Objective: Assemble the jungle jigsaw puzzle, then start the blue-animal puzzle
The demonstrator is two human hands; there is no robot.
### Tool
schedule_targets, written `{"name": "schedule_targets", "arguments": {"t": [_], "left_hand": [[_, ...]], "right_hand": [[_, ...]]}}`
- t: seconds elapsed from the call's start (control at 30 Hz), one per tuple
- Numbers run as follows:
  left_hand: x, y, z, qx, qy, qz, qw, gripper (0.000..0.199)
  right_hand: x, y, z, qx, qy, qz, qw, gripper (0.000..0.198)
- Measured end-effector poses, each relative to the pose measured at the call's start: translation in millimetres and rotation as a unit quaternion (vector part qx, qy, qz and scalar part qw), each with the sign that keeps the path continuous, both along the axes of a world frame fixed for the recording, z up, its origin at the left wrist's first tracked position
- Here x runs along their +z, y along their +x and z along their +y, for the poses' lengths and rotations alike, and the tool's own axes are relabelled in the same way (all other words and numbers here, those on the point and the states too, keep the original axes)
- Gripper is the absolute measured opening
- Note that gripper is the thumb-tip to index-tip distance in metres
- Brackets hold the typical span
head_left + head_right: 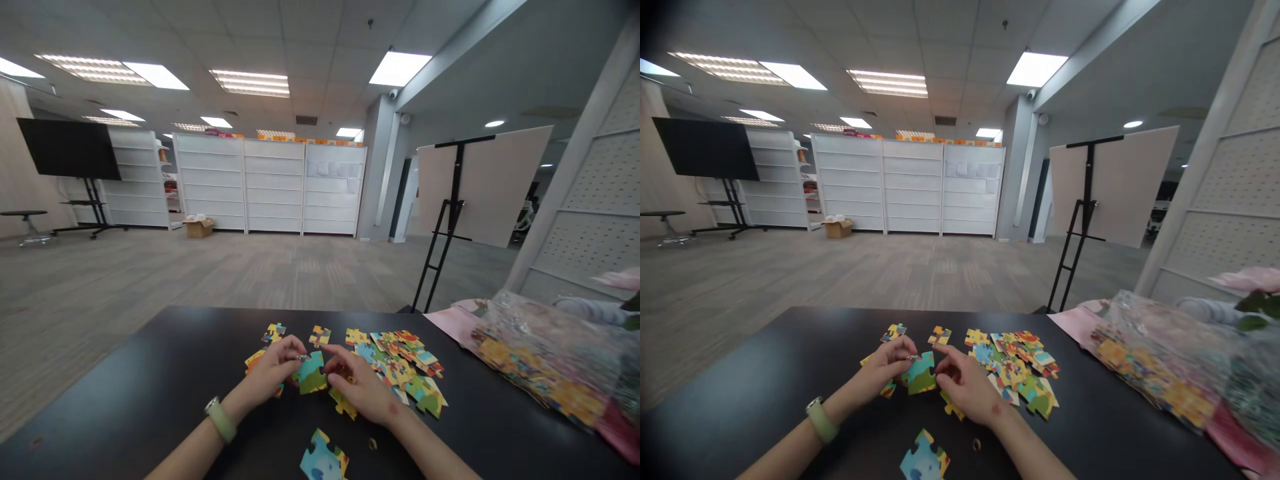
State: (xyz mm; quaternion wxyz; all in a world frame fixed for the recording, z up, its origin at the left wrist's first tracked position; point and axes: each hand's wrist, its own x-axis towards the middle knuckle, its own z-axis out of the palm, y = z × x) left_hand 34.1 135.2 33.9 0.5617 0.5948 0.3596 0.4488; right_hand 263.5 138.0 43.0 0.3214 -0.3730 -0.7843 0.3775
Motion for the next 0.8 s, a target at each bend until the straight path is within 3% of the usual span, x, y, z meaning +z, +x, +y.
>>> {"name": "schedule_targets", "arguments": {"t": [0.13, 0.23, 0.33, 0.4, 0.5, 0.63, 0.8], "left_hand": [[2.2, 2, -5, -0.042, -0.006, 0.013, 0.999, 0.026], [10.7, -13, -5, -0.038, 0.07, 0.109, 0.991, 0.034], [22.8, -41, -4, -0.026, 0.183, 0.303, 0.935, 0.065], [27.5, -59, -3, -0.02, 0.178, 0.406, 0.896, 0.084], [26.5, -74, -2, -0.006, 0.138, 0.474, 0.87, 0.087], [18.7, -72, 2, -0.026, 0.143, 0.464, 0.874, 0.078], [15.0, -49, 0, 0.001, 0.182, 0.364, 0.913, 0.07]], "right_hand": [[-1, -5, -2, 0.008, -0.057, 0.055, 0.997, 0.047], [-4, -7, 1, -0.009, -0.073, 0.07, 0.995, 0.035], [-5, -4, 5, -0.023, -0.082, 0.077, 0.993, 0.035], [-7, -2, 7, -0.029, -0.078, 0.083, 0.993, 0.034], [-8, -1, 8, -0.033, -0.073, 0.083, 0.993, 0.033], [-7, -3, 6, -0.037, -0.07, 0.065, 0.995, 0.033], [-5, -5, 5, -0.03, -0.087, 0.085, 0.992, 0.035]]}}
